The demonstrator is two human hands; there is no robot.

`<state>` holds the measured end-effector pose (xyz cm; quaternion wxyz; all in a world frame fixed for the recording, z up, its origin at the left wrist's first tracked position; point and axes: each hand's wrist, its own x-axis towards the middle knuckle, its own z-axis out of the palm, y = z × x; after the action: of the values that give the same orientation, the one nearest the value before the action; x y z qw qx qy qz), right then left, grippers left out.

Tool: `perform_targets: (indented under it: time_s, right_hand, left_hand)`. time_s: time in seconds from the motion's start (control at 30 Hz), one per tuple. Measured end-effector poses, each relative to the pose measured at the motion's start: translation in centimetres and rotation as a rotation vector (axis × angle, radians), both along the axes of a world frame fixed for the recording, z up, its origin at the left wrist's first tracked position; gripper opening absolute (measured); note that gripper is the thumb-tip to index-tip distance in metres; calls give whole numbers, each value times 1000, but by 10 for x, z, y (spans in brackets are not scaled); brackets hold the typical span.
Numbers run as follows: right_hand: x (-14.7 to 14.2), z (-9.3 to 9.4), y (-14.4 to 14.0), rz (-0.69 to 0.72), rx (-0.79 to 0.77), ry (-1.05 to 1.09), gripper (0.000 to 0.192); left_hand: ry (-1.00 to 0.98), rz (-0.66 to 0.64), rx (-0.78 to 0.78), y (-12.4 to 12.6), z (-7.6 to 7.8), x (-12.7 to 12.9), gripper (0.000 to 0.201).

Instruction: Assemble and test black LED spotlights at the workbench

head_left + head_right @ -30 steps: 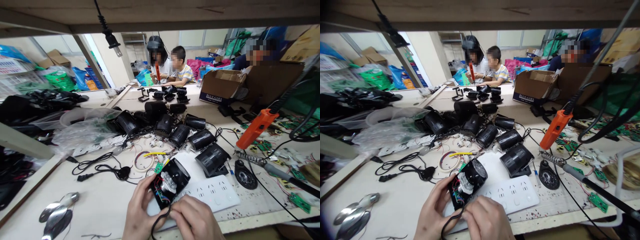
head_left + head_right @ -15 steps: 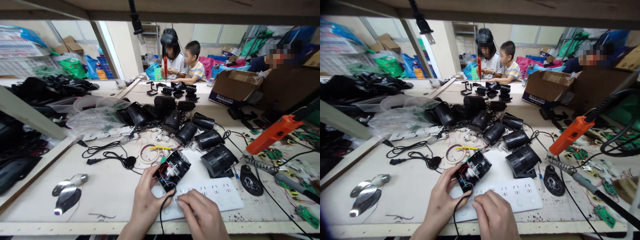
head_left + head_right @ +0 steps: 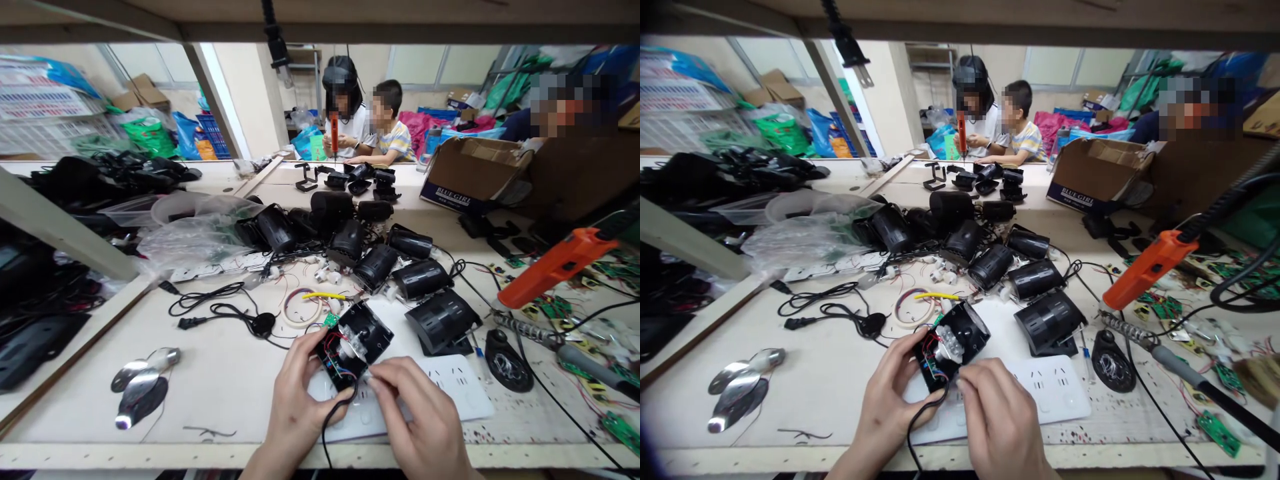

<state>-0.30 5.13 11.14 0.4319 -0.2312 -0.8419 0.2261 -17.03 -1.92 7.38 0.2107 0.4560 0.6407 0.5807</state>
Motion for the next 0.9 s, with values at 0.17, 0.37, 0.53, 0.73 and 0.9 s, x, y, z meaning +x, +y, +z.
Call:
perform_targets:
  time_s: [0.17,0.37,0.53,0.73,0.9]
  right_hand:
    - [-13,14,4,3,45,36,18]
    - [-17,12,3,-6,48,23,17]
    - [-18,7,6,-53,100,-46,10]
    - [-18,-1,13,-62,-1,-45,11]
    - [-20,-4,15,-76,46,-37,14]
  left_hand:
    - [-61,9,60,0,1,3,64]
    - [-27,24,73,-1,1,0,64]
    - [177,48,17,1,4,1,61]
    - [356,88,-20,2,9,0,62]
    - [419,94,7,3,10,2,62]
